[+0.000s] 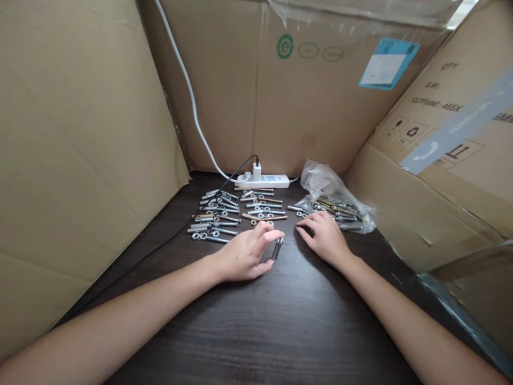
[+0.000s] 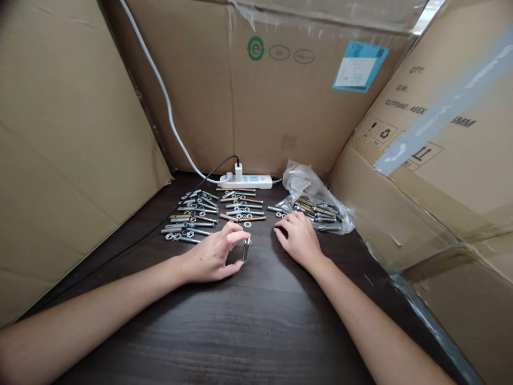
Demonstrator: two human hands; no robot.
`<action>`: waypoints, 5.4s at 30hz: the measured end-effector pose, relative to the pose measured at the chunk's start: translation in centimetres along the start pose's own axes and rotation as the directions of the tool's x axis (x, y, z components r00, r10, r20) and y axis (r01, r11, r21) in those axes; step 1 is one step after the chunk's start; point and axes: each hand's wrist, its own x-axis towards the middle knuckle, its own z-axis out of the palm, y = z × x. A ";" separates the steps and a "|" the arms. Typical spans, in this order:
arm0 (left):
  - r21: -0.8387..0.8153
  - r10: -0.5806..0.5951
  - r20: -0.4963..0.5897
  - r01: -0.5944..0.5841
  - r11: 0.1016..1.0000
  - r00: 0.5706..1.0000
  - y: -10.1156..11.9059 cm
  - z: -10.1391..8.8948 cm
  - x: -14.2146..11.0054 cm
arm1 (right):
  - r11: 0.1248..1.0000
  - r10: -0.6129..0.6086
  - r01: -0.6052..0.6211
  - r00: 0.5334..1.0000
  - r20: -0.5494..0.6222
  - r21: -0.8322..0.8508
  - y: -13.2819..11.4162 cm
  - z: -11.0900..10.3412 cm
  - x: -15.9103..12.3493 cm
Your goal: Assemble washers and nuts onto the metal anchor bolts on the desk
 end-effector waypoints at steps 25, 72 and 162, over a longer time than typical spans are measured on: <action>-0.007 0.026 0.011 -0.025 1.000 1.000 0.0 0.0 0.0 | 0.963 -0.176 0.195 0.978 0.116 -0.188 0.3 -1.1 0.5; -0.056 -0.089 0.018 0.090 0.994 0.996 0.6 -0.3 0.3 | 0.840 0.002 0.089 0.986 -0.167 0.535 -6.4 -2.4 -1.0; -0.004 -0.061 0.127 0.062 0.998 0.990 0.5 -0.5 0.3 | 0.210 0.216 -0.464 0.881 0.422 0.861 -5.1 -1.5 0.1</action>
